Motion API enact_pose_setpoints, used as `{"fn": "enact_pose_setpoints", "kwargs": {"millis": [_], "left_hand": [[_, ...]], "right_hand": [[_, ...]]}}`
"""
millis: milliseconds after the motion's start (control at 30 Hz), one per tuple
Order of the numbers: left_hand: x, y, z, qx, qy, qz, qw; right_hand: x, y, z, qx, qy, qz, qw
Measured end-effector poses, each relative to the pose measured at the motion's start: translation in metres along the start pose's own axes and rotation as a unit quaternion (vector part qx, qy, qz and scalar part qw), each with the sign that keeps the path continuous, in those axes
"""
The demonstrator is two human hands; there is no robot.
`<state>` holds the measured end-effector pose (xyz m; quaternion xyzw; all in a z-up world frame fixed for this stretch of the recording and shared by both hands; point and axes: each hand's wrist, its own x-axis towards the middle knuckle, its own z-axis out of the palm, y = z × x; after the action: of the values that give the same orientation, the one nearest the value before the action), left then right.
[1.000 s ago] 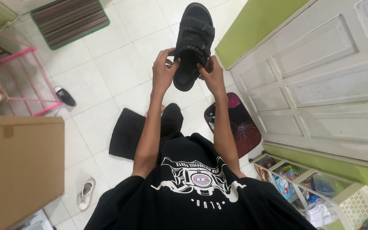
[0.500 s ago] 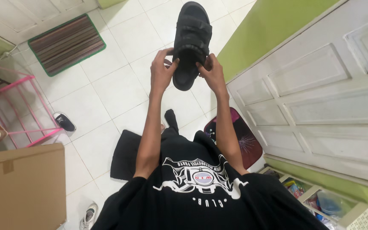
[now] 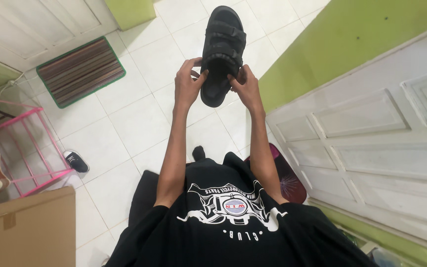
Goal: The person picks up a sandal from the floor, carries it, and places it in a row of footwear, then picks up a shoe and lines it up with the other shoes by hand.
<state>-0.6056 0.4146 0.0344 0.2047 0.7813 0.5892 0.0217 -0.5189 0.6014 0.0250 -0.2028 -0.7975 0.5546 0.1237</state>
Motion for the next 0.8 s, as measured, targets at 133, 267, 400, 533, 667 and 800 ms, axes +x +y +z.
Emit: {"fn": "enact_pose_setpoints", "kwargs": {"millis": [133, 267, 400, 533, 667, 800], "left_hand": [[0.028, -0.005, -0.002, 0.019, 0.003, 0.012, 1.0], [0.054, -0.01, -0.001, 0.002, 0.011, 0.009, 1.0], [0.068, -0.018, 0.001, 0.005, 0.019, 0.005, 1.0], [0.079, -0.024, 0.0, 0.012, 0.016, -0.024, 1.0], [0.093, -0.034, 0.002, 0.029, 0.03, -0.012, 0.999], [0.111, -0.05, 0.006, 0.023, 0.039, 0.006, 0.999]], "right_hand": [[0.032, -0.004, 0.005, 0.013, -0.01, -0.018, 1.0], [0.061, -0.009, 0.008, -0.003, -0.007, -0.018, 1.0], [0.078, -0.008, 0.011, -0.01, -0.003, -0.027, 1.0], [0.091, -0.008, 0.018, -0.014, 0.006, -0.03, 0.999], [0.105, -0.007, 0.023, -0.012, 0.002, -0.029, 0.999], [0.125, -0.003, 0.027, -0.006, -0.007, -0.027, 1.0]]}}
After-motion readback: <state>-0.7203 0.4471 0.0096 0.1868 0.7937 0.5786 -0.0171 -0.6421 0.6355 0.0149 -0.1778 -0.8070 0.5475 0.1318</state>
